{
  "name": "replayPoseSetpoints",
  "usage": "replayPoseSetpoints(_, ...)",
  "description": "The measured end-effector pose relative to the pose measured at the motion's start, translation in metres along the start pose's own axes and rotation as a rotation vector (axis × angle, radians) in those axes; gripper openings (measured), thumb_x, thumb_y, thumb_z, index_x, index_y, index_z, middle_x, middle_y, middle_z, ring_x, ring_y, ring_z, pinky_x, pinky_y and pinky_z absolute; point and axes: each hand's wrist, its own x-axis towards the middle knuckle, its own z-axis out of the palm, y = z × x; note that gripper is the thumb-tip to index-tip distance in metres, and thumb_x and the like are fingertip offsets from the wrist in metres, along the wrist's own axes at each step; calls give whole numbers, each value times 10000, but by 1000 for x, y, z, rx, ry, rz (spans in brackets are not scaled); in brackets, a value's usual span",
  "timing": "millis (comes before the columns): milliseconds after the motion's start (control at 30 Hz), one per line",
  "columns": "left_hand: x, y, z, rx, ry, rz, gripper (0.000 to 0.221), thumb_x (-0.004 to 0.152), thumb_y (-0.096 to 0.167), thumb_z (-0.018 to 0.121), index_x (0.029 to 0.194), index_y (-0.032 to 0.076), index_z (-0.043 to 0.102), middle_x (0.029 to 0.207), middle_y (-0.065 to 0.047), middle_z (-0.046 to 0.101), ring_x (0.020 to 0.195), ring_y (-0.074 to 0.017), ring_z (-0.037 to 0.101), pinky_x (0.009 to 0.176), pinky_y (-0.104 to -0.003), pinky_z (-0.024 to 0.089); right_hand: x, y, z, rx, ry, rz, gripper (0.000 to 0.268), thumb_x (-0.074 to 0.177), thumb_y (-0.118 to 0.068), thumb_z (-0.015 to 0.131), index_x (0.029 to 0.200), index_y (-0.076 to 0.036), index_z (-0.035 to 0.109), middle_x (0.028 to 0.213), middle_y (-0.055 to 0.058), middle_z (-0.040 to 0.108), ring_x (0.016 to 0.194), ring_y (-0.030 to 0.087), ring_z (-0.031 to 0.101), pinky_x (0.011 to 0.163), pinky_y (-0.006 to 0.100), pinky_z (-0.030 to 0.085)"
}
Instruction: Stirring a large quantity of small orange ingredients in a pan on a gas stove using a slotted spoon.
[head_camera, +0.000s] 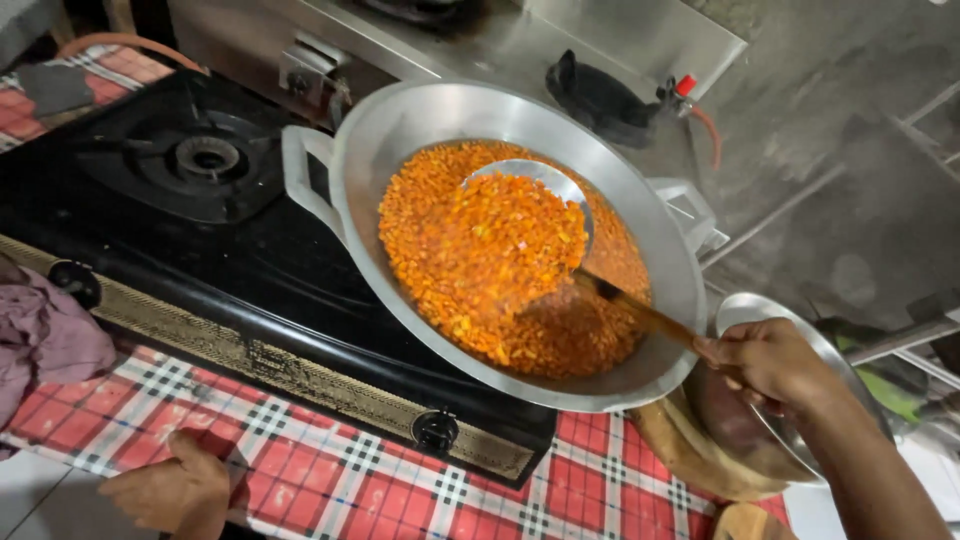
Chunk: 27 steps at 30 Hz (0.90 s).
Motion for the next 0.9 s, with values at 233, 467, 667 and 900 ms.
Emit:
replayPoseSetpoints(233,3,5,-4,37,-94,-80,1172,1050,873,126,1544,-184,7,1595,-479,275,1460,-622,368,1116,-686,320,-10,-37,14,-60,20,-49,424,920,-158,808,625,2,549,475,141,458,357,202,311,348,330,147)
replayPoseSetpoints(467,2,3,-5,38,-122,-73,1086,1105,806,122,1533,-177,-48,1602,-495,255,1468,-640,361,1135,-701,309,-5,-47,14,16,96,-83,461,919,-181,840,621,43,568,498,149,425,398,213,261,387,364,179)
replayPoseSetpoints(667,7,-12,23,116,19,-53,1116,1103,842,96,1554,-176,32,1549,-489,366,1387,-636,466,1086,-684,359,-28,-65,16,-262,241,-44,443,932,-330,827,695,29,718,602,133,511,580,245,401,597,423,350)
replayPoseSetpoints(900,2,5,0,65,-13,-55,1180,1040,878,69,1540,-190,27,1558,-498,334,1417,-633,426,1094,-696,346,-62,-72,26,-677,425,-50,407,995,-515,580,1108,-179,779,1126,285,752,1089,542,663,897,570,491)
